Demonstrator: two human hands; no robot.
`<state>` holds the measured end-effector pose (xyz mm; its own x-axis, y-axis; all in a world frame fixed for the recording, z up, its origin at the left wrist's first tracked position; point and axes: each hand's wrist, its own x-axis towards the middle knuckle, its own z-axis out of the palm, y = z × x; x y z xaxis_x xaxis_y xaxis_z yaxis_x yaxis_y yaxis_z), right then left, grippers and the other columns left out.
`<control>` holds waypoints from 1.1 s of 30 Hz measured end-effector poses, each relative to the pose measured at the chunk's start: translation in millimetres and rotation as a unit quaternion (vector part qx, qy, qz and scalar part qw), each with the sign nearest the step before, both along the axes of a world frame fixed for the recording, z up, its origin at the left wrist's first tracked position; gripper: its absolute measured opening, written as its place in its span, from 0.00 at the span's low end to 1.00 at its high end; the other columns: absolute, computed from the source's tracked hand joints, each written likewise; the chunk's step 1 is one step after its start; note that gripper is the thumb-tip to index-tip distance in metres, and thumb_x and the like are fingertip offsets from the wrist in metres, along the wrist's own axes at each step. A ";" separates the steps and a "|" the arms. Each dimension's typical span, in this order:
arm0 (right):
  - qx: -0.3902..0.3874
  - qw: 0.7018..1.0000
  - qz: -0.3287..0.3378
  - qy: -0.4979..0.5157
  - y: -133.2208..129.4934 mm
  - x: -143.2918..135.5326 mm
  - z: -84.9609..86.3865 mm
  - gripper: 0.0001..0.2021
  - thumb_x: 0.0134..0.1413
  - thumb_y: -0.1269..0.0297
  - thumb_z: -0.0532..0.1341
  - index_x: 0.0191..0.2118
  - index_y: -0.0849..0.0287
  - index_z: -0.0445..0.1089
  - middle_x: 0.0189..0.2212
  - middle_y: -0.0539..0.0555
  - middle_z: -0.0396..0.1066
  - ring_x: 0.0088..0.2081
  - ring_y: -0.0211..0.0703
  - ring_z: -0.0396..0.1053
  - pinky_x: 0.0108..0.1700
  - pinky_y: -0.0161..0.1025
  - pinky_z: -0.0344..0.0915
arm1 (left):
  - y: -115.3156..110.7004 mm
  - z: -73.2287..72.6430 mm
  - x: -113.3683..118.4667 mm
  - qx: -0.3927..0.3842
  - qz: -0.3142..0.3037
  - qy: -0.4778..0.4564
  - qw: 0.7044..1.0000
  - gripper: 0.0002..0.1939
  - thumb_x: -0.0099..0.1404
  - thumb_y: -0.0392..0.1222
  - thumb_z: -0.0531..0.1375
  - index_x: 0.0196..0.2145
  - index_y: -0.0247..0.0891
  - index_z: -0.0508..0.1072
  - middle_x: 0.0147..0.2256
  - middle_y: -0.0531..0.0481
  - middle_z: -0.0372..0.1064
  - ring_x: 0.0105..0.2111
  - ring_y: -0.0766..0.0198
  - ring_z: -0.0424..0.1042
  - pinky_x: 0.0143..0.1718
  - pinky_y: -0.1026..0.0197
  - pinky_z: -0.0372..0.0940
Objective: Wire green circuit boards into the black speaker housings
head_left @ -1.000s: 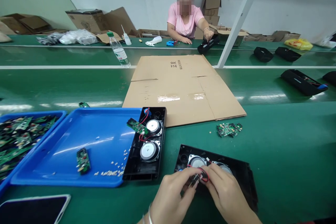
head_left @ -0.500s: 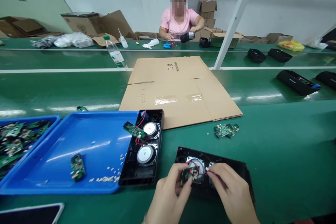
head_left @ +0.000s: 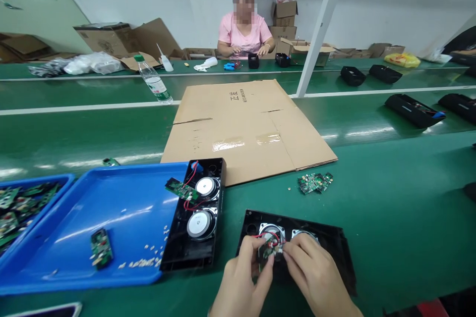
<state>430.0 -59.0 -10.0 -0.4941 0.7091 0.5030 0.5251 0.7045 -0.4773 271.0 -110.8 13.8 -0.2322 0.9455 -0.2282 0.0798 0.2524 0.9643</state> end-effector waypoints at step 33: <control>0.182 0.982 -0.042 -0.031 -2.8 -10.9 -2.3 0.13 0.66 0.75 0.56 0.28 0.59 0.67 0.20 0.50 0.60 0.21 0.28 0.62 0.21 0.29 0.61 | -4.3 -24.6 12.0 0.054 -0.002 0.092 0.994 0.09 0.69 0.43 0.54 0.44 0.50 0.73 0.35 0.56 0.81 0.34 0.64 0.80 0.38 0.66 0.71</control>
<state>419.1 -61.8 -12.3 -0.4782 0.5271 0.7025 0.6092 0.7752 -0.1669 283.1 -115.2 -10.8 -0.2569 0.9631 -0.0799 0.2589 0.1482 0.9545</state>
